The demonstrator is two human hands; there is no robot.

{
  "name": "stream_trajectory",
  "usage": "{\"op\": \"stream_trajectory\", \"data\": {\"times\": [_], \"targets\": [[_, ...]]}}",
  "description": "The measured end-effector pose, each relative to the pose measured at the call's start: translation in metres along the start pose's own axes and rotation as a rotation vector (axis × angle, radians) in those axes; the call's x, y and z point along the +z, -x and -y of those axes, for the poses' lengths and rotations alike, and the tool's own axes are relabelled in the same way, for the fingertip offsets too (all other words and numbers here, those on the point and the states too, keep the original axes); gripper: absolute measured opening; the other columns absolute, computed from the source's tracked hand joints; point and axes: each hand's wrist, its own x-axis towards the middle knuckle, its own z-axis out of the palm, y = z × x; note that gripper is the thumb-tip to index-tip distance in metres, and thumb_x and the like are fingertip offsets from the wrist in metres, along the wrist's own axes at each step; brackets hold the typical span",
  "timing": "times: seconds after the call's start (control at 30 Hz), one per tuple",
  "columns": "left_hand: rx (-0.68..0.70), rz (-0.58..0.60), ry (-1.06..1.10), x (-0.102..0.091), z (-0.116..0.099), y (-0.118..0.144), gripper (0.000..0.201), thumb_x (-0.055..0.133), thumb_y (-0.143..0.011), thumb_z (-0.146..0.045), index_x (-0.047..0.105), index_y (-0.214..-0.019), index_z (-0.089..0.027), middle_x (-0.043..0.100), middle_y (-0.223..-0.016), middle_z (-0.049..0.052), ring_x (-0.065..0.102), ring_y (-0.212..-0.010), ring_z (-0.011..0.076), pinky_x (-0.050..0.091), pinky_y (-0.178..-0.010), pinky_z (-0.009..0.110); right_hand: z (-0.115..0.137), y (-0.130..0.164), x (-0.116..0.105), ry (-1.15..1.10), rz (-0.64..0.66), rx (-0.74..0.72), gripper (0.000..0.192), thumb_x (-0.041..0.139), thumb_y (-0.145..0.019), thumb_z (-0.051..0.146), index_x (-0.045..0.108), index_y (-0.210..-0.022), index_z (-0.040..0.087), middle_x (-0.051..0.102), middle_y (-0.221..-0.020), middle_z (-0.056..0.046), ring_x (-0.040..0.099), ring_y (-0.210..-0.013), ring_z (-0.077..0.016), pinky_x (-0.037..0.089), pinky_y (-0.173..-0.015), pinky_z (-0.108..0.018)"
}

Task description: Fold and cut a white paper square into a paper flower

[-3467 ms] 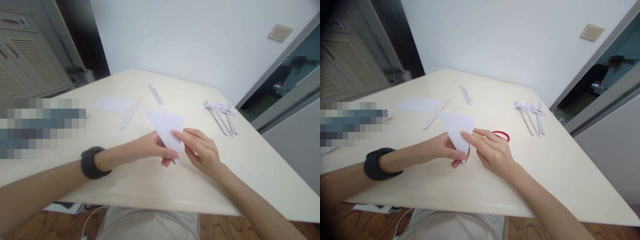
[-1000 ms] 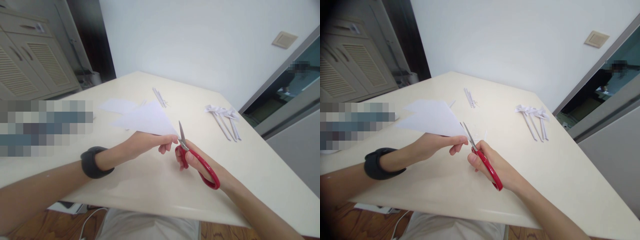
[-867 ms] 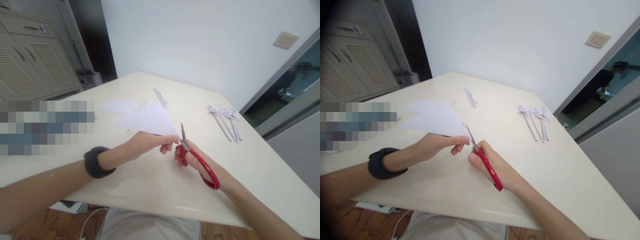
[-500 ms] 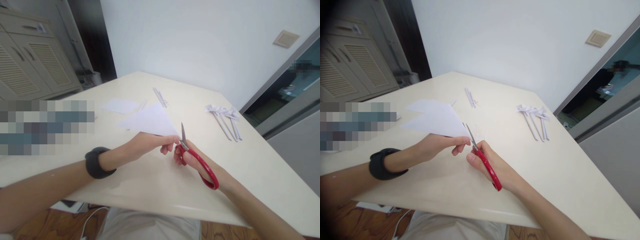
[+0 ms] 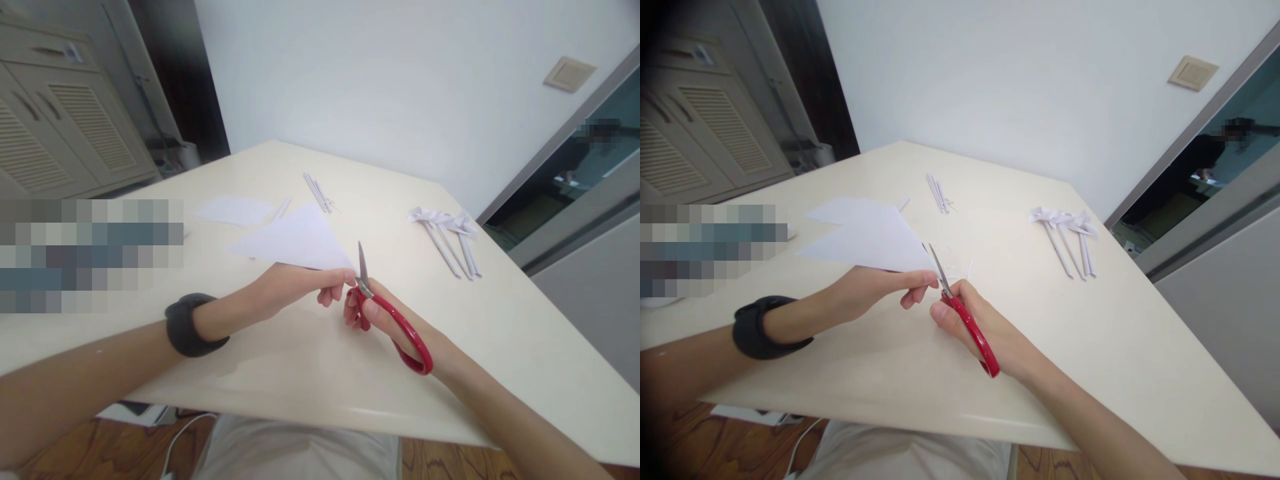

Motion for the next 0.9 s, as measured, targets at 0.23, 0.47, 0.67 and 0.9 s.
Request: {"op": "stream_trajectory", "data": {"times": [0.23,0.47,0.67,0.9], "targets": [[0.011,0.001,-0.006,-0.0004,0.0021,-0.0003,0.039,0.055,-0.077,-0.047,0.055,-0.052,-0.017,0.052,-0.049,-0.003,0.053,-0.058,0.0133,0.042,-0.067,0.025,-0.0009,-0.0024,0.0012,-0.033,0.008,0.014,0.035,0.043,-0.084,0.056,0.041,-0.084,0.021,0.045,-0.074,0.0,0.048,-0.074,-0.0162,0.043,-0.067,-0.032],[-0.003,-0.042,0.027,0.0026,-0.0028,-0.0002,0.039,0.058,-0.075,-0.044,0.054,-0.048,-0.017,0.052,-0.046,-0.004,0.052,-0.054,0.012,0.043,-0.064,0.025,-0.0008,-0.0021,0.001,-0.027,0.02,0.037,0.034,0.043,-0.085,0.055,0.042,-0.087,0.02,0.049,-0.08,-0.002,0.05,-0.079,-0.0168,0.043,-0.069,-0.032],[-0.017,-0.019,0.016,0.0013,-0.0001,0.0002,0.038,0.058,-0.075,-0.046,0.056,-0.05,-0.017,0.052,-0.045,-0.005,0.052,-0.053,0.0113,0.042,-0.065,0.025,-0.0068,-0.0014,0.0002,-0.004,0.025,0.069,0.03,0.04,-0.088,0.05,0.044,-0.09,0.02,0.054,-0.09,-0.004,0.052,-0.081,-0.0165,0.043,-0.073,-0.033],[0.011,-0.01,0.012,0.002,-0.0001,0.0003,0.038,0.057,-0.076,-0.046,0.055,-0.051,-0.017,0.052,-0.046,-0.004,0.051,-0.052,0.0113,0.042,-0.062,0.025,-0.0089,-0.0034,-0.0004,0.052,0.006,0.085,0.028,0.039,-0.089,0.047,0.045,-0.087,0.02,0.056,-0.089,-0.003,0.052,-0.078,-0.0147,0.044,-0.075,-0.033]]}}
